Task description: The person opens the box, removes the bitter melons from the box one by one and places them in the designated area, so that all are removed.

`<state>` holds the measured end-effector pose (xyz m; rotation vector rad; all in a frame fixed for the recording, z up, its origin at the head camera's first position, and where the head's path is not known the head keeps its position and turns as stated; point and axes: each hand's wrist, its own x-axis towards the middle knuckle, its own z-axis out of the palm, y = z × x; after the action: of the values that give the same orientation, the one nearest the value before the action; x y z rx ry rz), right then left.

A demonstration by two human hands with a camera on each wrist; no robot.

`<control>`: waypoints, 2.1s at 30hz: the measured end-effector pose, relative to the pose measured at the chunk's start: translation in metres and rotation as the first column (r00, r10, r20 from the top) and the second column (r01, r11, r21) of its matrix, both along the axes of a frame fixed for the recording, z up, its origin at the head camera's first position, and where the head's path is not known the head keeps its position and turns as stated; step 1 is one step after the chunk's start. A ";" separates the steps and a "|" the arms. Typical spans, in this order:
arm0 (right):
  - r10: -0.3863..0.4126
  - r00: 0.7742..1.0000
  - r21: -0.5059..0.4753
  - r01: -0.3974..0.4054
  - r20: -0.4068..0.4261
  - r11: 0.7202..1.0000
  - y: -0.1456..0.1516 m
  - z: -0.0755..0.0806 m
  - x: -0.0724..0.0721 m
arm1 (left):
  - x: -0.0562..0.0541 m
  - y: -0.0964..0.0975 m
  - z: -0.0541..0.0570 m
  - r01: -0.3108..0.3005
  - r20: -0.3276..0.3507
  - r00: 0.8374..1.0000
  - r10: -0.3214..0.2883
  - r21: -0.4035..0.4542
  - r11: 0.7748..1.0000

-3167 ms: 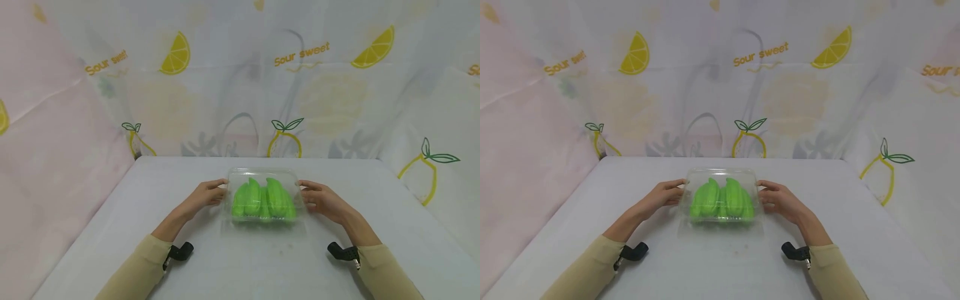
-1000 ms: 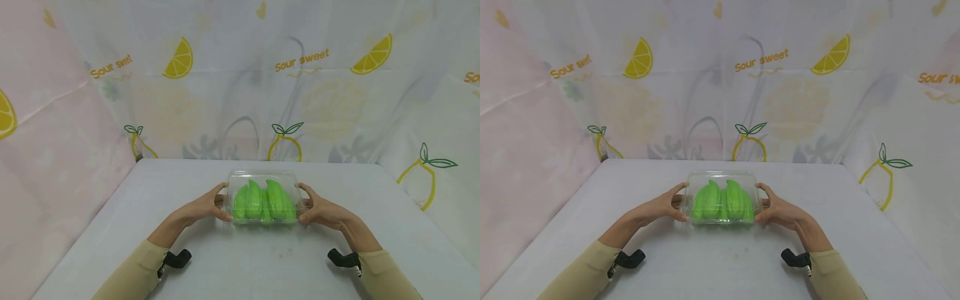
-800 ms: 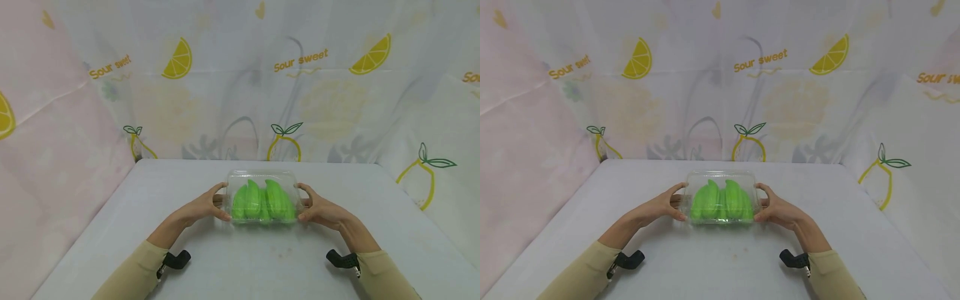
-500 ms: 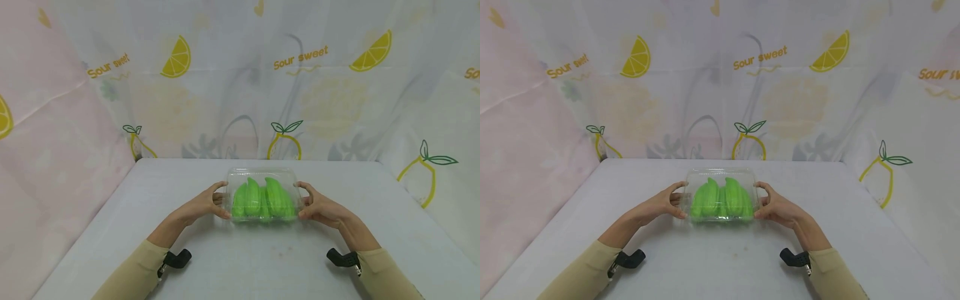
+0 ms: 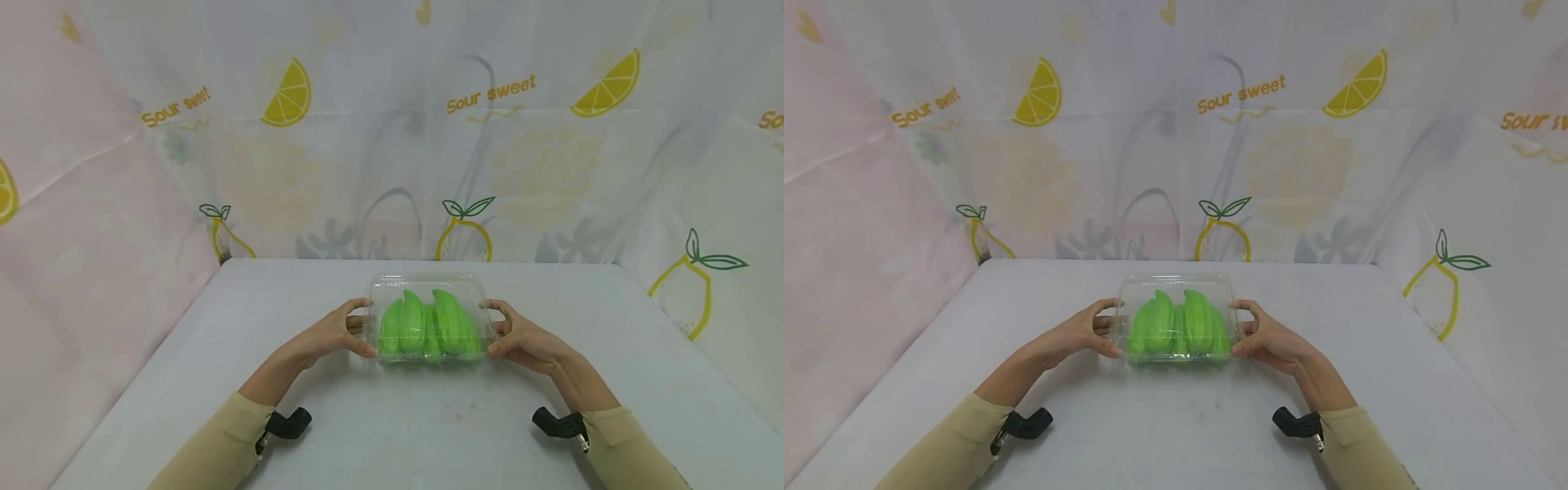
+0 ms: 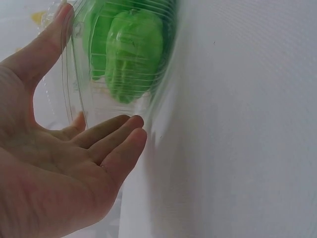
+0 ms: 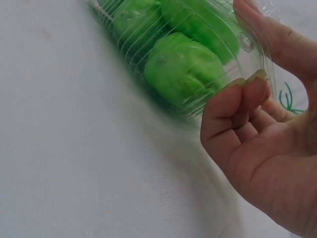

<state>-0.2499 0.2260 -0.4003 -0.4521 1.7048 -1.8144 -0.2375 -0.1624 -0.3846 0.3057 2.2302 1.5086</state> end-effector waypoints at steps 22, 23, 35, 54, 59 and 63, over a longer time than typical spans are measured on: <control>-0.048 0.999 0.038 0.049 -0.020 0.998 -0.001 0.002 0.000 | 0.003 -0.001 0.003 -0.019 -0.031 0.999 0.019 -0.029 0.999; -0.051 0.998 0.041 0.052 -0.022 0.998 -0.001 0.002 0.000 | 0.003 -0.001 0.003 -0.022 -0.039 0.999 0.021 -0.035 0.999; -0.072 0.997 0.036 0.072 -0.021 0.997 -0.002 0.003 0.000 | 0.005 0.000 0.007 -0.034 -0.093 0.995 0.025 -0.094 0.995; -0.123 0.991 0.096 0.128 -0.054 0.987 -0.003 0.006 0.000 | 0.004 -0.001 0.008 -0.050 -0.098 0.994 0.041 -0.089 0.995; -0.134 0.989 0.094 0.139 -0.057 0.986 -0.003 0.007 0.001 | 0.003 -0.001 0.008 -0.042 -0.101 0.994 0.032 -0.099 0.994; -0.135 0.989 0.091 0.140 -0.058 0.986 -0.003 0.006 0.002 | 0.004 -0.002 0.007 -0.039 -0.100 0.995 0.030 -0.090 0.995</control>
<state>-0.2482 0.2232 -0.3938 -0.3521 1.8901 -1.8224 -0.2339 -0.1643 -0.3776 0.3209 2.3859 1.4314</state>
